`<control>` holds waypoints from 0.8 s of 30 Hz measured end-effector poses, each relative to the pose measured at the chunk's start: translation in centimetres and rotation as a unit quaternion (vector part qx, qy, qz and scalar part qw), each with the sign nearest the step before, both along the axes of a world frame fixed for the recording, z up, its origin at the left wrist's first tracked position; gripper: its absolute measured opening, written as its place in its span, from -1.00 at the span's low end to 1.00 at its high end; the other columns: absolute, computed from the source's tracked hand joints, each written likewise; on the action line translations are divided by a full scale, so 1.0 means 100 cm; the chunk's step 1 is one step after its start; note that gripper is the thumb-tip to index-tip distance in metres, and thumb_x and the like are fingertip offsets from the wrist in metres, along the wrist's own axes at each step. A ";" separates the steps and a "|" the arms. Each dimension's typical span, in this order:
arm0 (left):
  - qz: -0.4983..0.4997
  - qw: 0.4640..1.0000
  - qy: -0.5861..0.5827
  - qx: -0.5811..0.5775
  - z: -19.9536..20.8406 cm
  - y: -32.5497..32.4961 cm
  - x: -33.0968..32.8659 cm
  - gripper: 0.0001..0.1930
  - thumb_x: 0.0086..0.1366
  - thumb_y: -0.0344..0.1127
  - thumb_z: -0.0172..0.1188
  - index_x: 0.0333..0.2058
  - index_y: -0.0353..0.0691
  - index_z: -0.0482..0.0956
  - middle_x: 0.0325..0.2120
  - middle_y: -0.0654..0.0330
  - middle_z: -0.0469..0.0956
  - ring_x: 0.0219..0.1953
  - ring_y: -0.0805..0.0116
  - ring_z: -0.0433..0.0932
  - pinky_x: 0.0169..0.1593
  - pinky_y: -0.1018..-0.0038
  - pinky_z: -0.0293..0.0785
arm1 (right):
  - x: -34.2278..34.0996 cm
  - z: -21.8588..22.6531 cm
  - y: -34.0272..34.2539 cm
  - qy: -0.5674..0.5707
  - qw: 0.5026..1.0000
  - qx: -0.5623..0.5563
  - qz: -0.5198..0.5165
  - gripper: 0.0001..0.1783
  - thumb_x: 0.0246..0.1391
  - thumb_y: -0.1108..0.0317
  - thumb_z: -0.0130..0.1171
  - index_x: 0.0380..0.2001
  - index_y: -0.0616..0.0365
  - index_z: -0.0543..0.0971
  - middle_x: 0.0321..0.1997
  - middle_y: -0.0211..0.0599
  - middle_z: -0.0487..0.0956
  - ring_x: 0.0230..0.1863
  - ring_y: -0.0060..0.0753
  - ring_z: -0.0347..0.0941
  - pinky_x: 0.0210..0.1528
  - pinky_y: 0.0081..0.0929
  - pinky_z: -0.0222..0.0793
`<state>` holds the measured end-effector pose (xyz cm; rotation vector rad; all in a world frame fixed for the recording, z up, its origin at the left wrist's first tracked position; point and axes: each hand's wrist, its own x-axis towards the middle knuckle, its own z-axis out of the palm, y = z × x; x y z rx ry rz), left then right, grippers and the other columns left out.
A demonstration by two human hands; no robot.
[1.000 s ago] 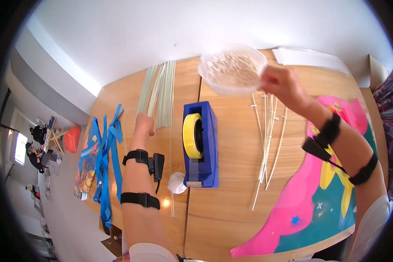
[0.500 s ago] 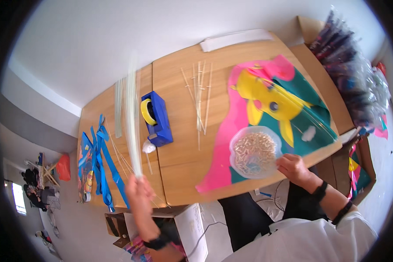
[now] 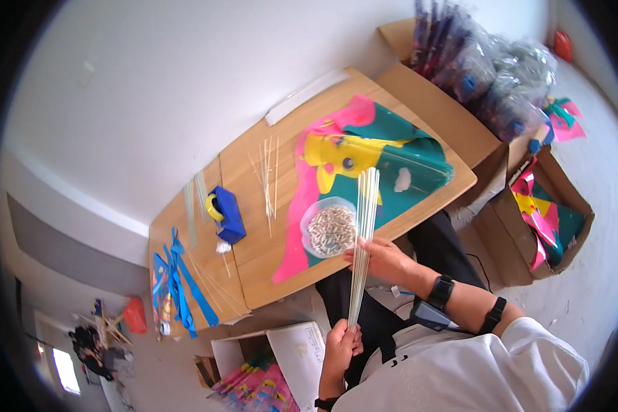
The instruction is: The recorder is assembling a Pikachu-themed kite by stringing connectors and attaching structural sticks.
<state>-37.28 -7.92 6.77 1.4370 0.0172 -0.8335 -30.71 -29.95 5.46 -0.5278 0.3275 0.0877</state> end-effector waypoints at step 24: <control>0.181 0.930 -0.237 0.215 -0.004 -0.046 0.091 -0.80 0.34 -0.28 -0.03 -0.40 -0.25 0.47 -0.74 0.28 0.39 -0.81 0.63 0.20 -0.76 0.68 0.07 | -0.012 -0.038 -0.039 -0.005 0.970 -0.243 0.028 -0.69 0.11 0.24 0.16 -0.18 0.26 0.52 -0.39 -0.28 0.58 -0.38 -0.48 0.50 -0.29 -0.52 0.44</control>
